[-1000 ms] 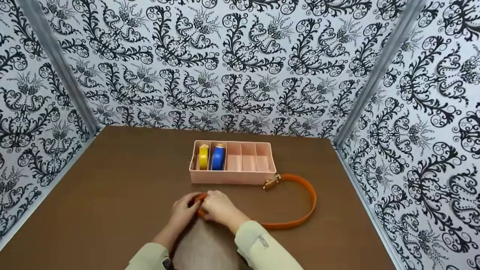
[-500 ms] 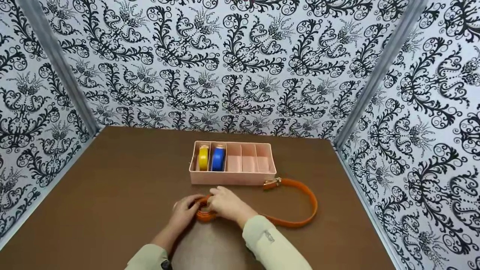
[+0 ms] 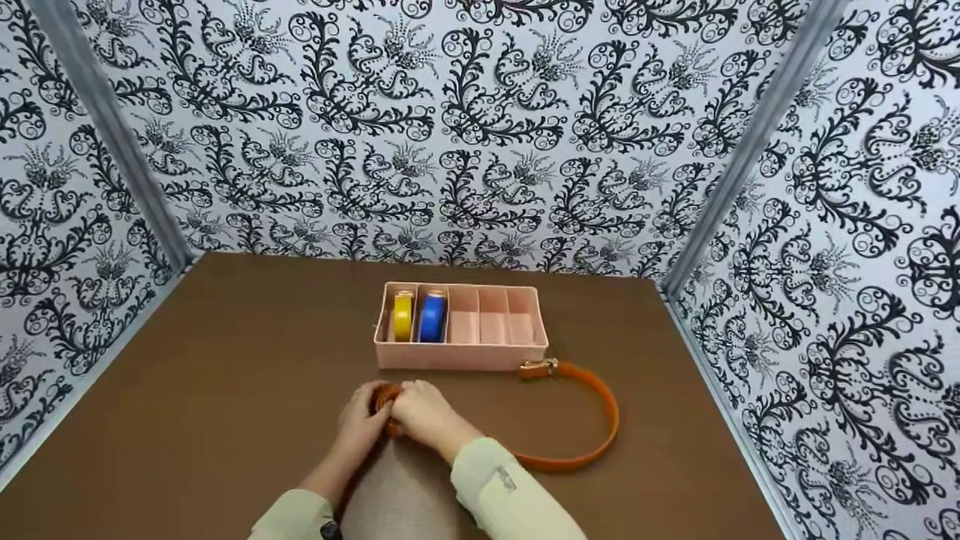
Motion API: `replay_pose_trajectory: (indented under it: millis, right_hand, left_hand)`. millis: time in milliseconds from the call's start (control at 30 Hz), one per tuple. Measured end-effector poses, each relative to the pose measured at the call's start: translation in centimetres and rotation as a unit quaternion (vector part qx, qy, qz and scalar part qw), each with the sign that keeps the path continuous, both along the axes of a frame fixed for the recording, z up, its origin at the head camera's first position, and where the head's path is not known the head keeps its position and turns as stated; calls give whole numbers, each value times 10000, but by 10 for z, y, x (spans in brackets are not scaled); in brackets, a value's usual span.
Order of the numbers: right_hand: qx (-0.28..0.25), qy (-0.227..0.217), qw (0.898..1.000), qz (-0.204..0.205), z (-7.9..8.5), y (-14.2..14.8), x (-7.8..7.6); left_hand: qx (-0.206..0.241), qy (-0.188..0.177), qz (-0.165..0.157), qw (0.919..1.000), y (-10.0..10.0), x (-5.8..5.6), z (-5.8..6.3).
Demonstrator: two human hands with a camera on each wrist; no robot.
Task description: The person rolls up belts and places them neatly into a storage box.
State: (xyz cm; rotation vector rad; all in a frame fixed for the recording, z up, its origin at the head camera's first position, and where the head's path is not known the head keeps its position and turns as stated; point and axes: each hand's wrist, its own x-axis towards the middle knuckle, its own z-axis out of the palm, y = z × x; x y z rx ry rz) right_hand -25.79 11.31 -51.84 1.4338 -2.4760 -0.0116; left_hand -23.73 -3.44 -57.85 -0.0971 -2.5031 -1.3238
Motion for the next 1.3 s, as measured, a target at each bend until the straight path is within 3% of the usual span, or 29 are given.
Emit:
replay_pose_trajectory:
  millis: [100,233,467,567,700,867,1000,1167,1300]
  right_hand:
    - [-94,-36,9997,-226,0,-4,0]
    - [-134,-315,9990,-278,1,-1,3]
    - [594,-602,9964,-7,8,20,11]
    - [756,-217,9960,434,13,29,7]
    - [762,753,9894,984,16,39,0]
    - [899,1336,9813,1050,5,37,-5]
    - [923,1150,9859,794,1,31,-2]
    - [326,710,9952,587,1,25,2]
    - [157,165,9992,314,2,19,5]
  left_hand:
    - [43,55,51,10000,-1,-2,0]
    - [-64,216,-146,9996,0,-2,0]
    - [-283,150,-330,9989,0,3,-2]
    - [-339,248,-328,9986,-1,3,-1]
    - [-455,436,-401,9972,-2,2,-1]
    - [-544,566,-503,9956,-3,2,-4]
    - [-527,481,-472,9963,-3,2,-3]
    - [-414,317,-464,9976,-2,3,-1]
    - [-207,174,-386,9989,-1,1,-2]
